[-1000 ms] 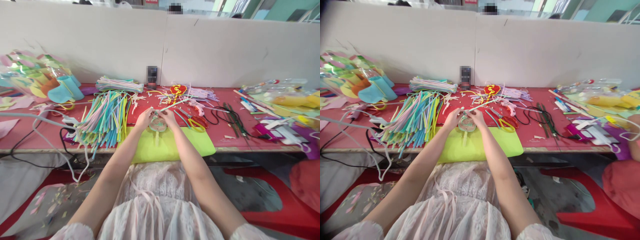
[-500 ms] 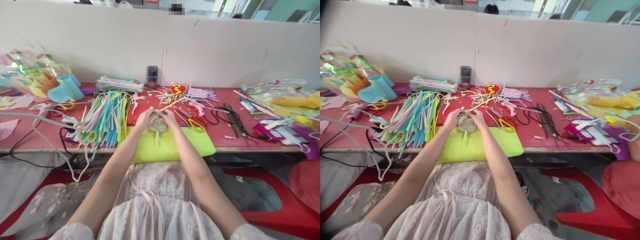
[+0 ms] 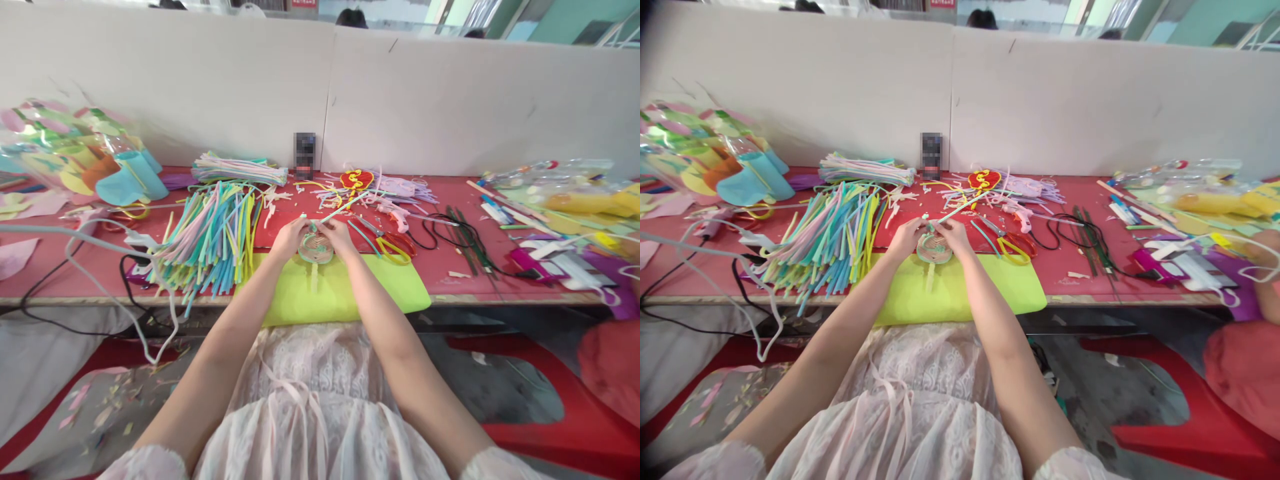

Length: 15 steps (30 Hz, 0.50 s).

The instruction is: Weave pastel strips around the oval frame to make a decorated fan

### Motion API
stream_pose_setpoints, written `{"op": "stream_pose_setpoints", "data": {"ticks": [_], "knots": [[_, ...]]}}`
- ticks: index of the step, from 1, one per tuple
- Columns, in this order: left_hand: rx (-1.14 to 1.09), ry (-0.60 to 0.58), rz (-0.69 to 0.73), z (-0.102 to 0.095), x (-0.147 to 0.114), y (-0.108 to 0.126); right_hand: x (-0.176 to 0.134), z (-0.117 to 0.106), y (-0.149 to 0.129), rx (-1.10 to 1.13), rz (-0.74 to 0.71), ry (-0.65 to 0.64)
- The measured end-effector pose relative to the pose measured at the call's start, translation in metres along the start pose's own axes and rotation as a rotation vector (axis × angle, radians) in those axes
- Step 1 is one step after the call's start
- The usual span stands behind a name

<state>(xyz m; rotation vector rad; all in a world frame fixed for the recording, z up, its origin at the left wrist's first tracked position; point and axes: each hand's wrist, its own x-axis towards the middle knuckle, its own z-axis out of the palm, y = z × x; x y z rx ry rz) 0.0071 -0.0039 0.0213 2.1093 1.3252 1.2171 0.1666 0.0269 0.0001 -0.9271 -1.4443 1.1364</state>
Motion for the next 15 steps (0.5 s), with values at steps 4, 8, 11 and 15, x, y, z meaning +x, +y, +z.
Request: {"op": "stream_pose_setpoints", "data": {"ticks": [4,8,11,15], "knots": [[-0.031,0.008,-0.013,0.001,0.001,-0.001,0.0,0.0,-0.001,-0.017,-0.017,-0.013],[-0.111,0.033,-0.042,0.005,0.002,-0.006,0.001,-0.001,-0.001,-0.035,-0.037,0.001],[-0.197,0.026,-0.085,0.01,0.003,-0.009,0.001,-0.001,-0.001,-0.038,-0.07,0.016],[-0.241,0.024,-0.116,0.013,0.003,-0.011,0.002,0.0,-0.001,-0.042,-0.08,0.014]]}}
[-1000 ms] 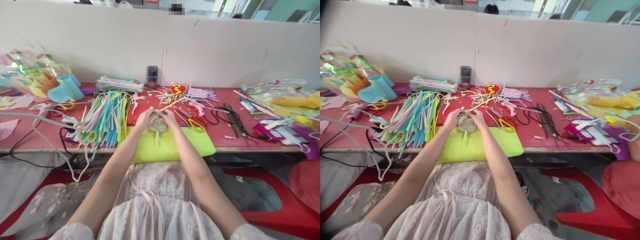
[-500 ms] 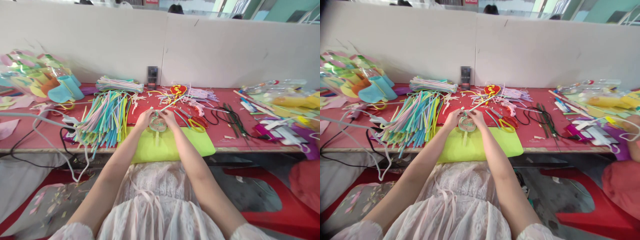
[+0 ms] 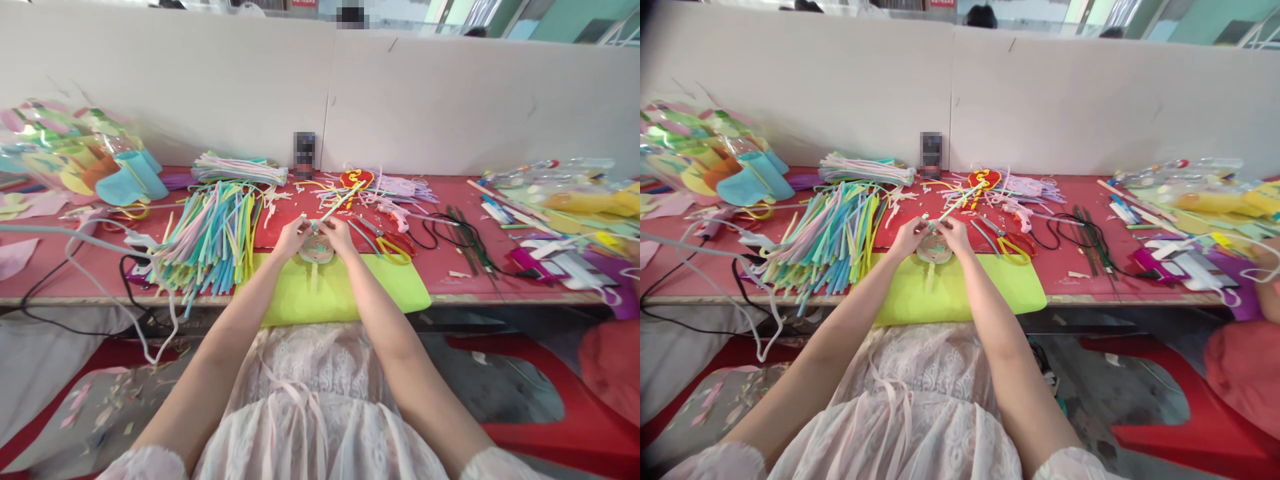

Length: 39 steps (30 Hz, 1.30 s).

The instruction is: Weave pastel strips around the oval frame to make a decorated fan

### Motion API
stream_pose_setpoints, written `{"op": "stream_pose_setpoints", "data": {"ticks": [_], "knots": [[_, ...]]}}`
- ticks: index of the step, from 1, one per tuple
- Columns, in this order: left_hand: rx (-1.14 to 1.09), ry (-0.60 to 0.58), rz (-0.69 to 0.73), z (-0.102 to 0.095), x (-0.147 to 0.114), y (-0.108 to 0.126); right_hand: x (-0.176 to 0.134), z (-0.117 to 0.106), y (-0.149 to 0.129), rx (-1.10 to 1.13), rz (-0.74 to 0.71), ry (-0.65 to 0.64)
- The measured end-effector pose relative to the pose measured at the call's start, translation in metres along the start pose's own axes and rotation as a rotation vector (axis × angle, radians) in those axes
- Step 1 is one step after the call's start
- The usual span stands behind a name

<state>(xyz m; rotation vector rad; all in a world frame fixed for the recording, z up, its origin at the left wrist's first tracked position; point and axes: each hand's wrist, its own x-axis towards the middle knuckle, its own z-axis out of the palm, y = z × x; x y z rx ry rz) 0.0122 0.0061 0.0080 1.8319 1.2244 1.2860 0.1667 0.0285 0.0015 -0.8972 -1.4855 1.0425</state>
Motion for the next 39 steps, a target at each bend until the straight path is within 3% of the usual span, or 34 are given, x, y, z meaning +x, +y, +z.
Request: {"op": "stream_pose_setpoints", "data": {"ticks": [12,39], "knots": [[-0.077,0.01,-0.039,-0.003,0.003,-0.005,-0.004,0.003,-0.003,0.137,0.107,-0.052],[0.044,-0.002,0.057,-0.001,0.002,-0.003,-0.001,-0.001,-0.001,0.132,0.092,-0.068]]}}
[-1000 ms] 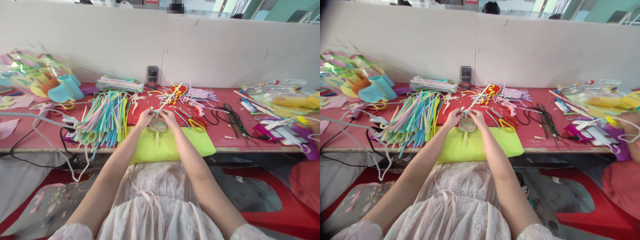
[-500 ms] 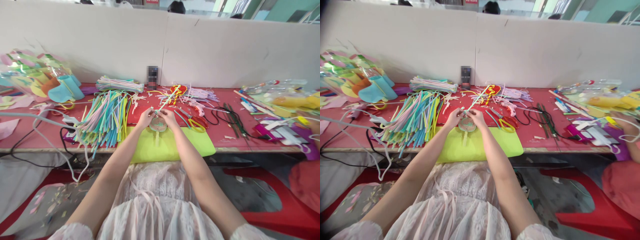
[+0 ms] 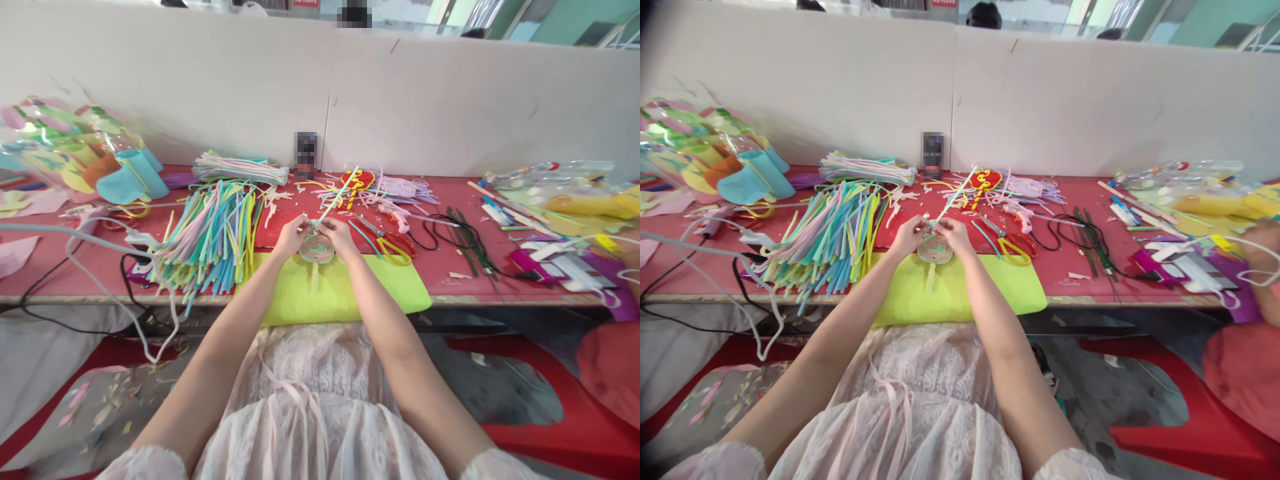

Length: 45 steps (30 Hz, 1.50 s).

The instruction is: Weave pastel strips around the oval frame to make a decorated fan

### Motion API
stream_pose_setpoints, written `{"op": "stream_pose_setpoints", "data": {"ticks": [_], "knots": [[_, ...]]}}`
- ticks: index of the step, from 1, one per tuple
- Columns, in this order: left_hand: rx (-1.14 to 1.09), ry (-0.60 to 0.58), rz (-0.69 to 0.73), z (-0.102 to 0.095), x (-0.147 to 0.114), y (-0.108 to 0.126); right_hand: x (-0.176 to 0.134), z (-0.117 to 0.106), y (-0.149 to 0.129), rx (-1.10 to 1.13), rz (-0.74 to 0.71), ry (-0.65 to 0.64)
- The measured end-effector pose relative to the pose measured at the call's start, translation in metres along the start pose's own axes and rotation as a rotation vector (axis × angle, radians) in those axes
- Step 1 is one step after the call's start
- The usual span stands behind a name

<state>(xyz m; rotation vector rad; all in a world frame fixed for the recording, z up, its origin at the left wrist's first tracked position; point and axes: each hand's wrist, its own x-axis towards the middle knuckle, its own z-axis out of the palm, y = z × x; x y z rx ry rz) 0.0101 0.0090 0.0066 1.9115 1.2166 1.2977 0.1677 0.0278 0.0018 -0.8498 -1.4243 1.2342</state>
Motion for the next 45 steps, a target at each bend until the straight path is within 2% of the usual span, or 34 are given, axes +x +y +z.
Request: {"op": "stream_pose_setpoints", "data": {"ticks": [6,9,14,18,25,30,37,45], "knots": [[0.205,0.028,0.129,-0.004,-0.004,0.009,0.003,0.0,0.008,0.055,0.025,0.007],[0.244,0.045,0.147,-0.003,-0.005,0.011,0.003,-0.001,0.011,0.095,0.014,0.006],[0.129,0.03,0.041,0.003,-0.004,0.008,0.002,-0.002,0.007,0.044,-0.018,0.008],[0.119,0.001,-0.009,0.005,-0.004,0.003,0.001,-0.003,0.002,-0.032,-0.074,-0.001],[0.022,-0.076,-0.039,0.002,0.0,-0.004,0.0,-0.002,-0.001,-0.036,-0.01,-0.043],[-0.013,-0.001,0.021,0.005,-0.002,0.004,-0.001,0.002,-0.001,0.035,0.024,-0.001],[-0.039,0.043,-0.06,0.009,0.0,-0.003,0.0,0.001,0.0,-0.018,-0.023,-0.003],[-0.05,0.061,-0.051,0.006,0.002,-0.007,-0.002,0.003,-0.005,-0.042,-0.037,-0.004]]}}
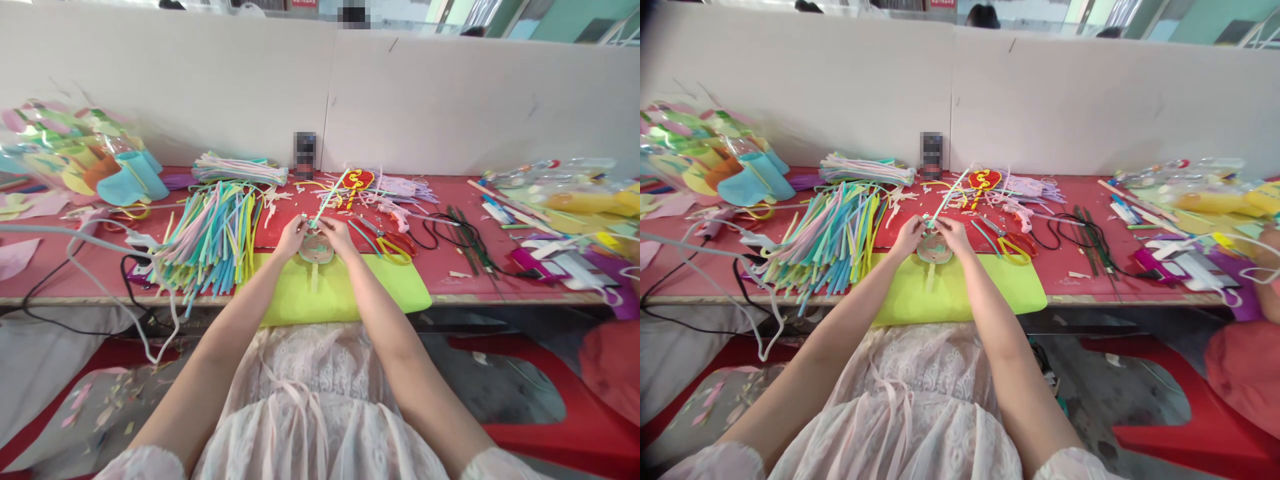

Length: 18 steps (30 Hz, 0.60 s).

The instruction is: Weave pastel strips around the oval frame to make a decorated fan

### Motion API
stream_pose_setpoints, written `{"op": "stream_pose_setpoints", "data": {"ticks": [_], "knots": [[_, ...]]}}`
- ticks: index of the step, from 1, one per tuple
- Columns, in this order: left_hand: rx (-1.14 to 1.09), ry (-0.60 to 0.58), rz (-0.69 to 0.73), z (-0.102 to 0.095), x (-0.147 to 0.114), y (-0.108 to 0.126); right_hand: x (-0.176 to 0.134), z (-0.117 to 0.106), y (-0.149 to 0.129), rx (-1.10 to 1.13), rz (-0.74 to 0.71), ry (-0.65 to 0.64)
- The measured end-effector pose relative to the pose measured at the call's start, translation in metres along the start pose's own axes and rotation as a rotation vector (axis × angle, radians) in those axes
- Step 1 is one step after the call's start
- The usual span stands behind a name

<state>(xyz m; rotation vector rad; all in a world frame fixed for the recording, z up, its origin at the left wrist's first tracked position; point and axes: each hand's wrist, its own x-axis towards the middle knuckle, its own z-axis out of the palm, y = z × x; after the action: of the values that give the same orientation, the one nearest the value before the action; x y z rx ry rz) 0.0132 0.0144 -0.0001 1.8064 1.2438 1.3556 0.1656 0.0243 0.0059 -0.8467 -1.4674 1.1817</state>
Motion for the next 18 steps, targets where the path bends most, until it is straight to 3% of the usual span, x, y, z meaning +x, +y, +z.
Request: {"op": "stream_pose_setpoints", "data": {"ticks": [9,18], "knots": [[-0.001,0.068,0.008,0.0009,-0.0019,0.003,0.001,0.0009,0.0004,0.026,0.024,0.037],[-0.034,-0.005,-0.014,0.0015,-0.0017,0.004,0.0017,-0.0013,0.0004,-0.053,-0.059,0.056]]}}
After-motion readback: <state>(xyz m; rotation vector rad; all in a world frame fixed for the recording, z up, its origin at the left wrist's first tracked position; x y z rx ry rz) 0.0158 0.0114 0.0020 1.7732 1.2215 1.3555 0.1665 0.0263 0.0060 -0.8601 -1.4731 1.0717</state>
